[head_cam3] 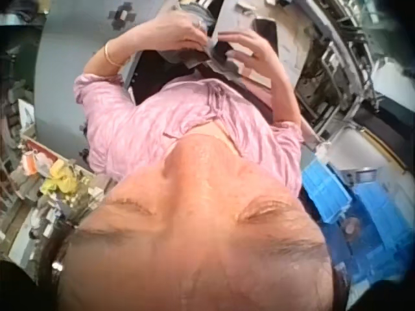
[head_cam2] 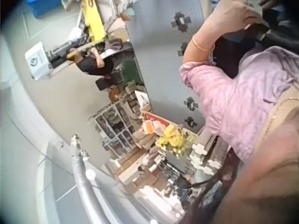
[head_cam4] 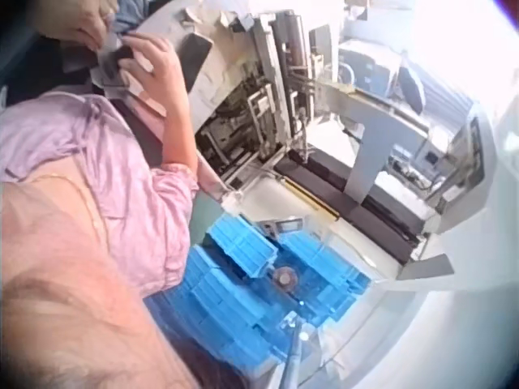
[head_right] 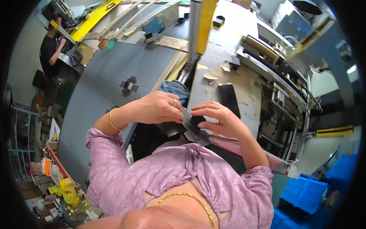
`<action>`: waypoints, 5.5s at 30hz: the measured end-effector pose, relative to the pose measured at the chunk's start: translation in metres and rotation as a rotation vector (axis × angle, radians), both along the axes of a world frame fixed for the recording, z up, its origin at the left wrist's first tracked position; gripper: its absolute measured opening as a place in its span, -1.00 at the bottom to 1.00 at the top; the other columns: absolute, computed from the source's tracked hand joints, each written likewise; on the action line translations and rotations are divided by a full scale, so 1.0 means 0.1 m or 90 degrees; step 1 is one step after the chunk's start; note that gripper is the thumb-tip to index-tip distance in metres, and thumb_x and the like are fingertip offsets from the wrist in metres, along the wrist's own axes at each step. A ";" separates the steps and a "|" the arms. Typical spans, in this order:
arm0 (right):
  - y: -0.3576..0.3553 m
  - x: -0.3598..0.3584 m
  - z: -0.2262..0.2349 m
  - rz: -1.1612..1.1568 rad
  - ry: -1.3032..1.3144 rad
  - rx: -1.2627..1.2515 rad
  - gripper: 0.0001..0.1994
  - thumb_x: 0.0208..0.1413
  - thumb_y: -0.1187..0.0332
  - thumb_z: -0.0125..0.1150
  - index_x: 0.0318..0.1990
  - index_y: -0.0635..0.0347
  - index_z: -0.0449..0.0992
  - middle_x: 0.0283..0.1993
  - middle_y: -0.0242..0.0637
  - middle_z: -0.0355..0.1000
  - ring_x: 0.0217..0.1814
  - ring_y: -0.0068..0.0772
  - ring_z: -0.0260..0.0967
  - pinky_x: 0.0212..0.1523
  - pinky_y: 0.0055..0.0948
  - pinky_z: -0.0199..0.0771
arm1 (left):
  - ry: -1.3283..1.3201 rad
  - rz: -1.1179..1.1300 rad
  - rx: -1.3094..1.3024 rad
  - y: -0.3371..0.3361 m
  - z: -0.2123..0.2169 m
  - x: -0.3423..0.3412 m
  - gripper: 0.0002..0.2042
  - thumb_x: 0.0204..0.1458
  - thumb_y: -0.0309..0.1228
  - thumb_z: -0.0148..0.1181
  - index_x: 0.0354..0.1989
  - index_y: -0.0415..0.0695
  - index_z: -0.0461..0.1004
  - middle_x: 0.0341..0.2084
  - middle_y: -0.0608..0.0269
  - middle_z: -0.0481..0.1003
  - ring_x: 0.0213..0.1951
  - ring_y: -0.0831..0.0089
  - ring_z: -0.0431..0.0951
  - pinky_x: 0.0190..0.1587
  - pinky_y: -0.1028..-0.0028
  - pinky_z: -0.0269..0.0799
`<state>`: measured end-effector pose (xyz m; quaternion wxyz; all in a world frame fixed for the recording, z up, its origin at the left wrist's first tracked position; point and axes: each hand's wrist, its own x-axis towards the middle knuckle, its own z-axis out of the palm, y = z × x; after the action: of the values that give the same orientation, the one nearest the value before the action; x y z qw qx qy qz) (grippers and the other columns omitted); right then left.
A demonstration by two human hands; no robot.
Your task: Manually picking and assembling small black components into an industrial processing machine.
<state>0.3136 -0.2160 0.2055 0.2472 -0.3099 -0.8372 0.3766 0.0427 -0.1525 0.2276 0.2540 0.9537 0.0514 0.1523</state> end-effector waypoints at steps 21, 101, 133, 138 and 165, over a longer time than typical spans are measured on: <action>-0.88 2.28 -0.36 -0.515 0.117 0.148 -0.37 -0.13 0.19 0.50 0.16 0.13 0.45 -0.04 -0.42 0.50 0.04 -0.32 0.31 0.19 -0.30 0.26 | -0.064 -0.019 -0.021 0.04 -0.26 2.99 -0.56 -0.30 -0.35 0.55 -0.16 -0.04 0.58 -0.18 0.28 0.53 -0.10 0.22 0.45 -0.02 0.29 0.39; -0.52 -0.10 -0.34 -0.272 0.034 0.047 -0.68 0.02 0.47 0.32 -0.02 0.21 0.55 -0.09 -0.18 0.54 -0.09 -0.13 0.48 -0.09 -0.26 0.46 | -0.178 0.406 -0.395 1.06 -1.14 -0.56 -0.89 0.00 -0.49 0.33 -0.30 -0.22 0.63 -0.44 0.30 0.58 -0.44 0.62 0.49 -0.38 0.59 0.37; 1.40 4.67 -0.13 -0.541 0.344 0.024 -0.42 0.09 0.27 0.39 0.21 0.32 0.31 -0.07 -0.18 0.55 -0.01 -0.44 0.48 0.01 -0.42 0.48 | -0.229 0.118 -0.379 2.12 -0.16 5.26 -0.42 -0.05 -0.53 0.41 0.20 -0.14 0.33 -0.20 0.26 0.57 -0.26 0.57 0.55 -0.21 0.59 0.47; 1.66 4.90 0.19 -0.583 -0.002 0.327 -0.37 0.02 0.08 0.42 0.22 0.09 0.38 -0.08 -0.27 0.59 0.02 -0.39 0.50 0.12 -0.30 0.43 | -0.233 0.106 -0.002 2.37 0.19 5.52 -0.31 -0.14 -0.36 0.51 0.23 -0.09 0.33 -0.25 0.28 0.65 -0.31 0.49 0.54 -0.12 0.45 0.46; 0.08 -0.98 -0.74 -0.099 0.155 -0.488 -0.67 0.13 0.31 0.23 -0.01 0.30 0.54 -0.02 -0.16 0.54 0.04 -0.27 0.47 0.09 -0.36 0.38 | 0.053 1.057 -0.123 2.48 -3.56 -1.46 -0.53 0.03 -0.29 0.28 0.13 0.00 0.33 0.01 0.03 0.43 -0.03 -0.02 0.52 -0.06 0.09 0.48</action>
<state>0.2152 -0.2085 0.1317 0.2387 -0.3949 -0.5749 0.6757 -0.1032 0.0957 -0.1285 0.1380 0.5850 0.7593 0.2494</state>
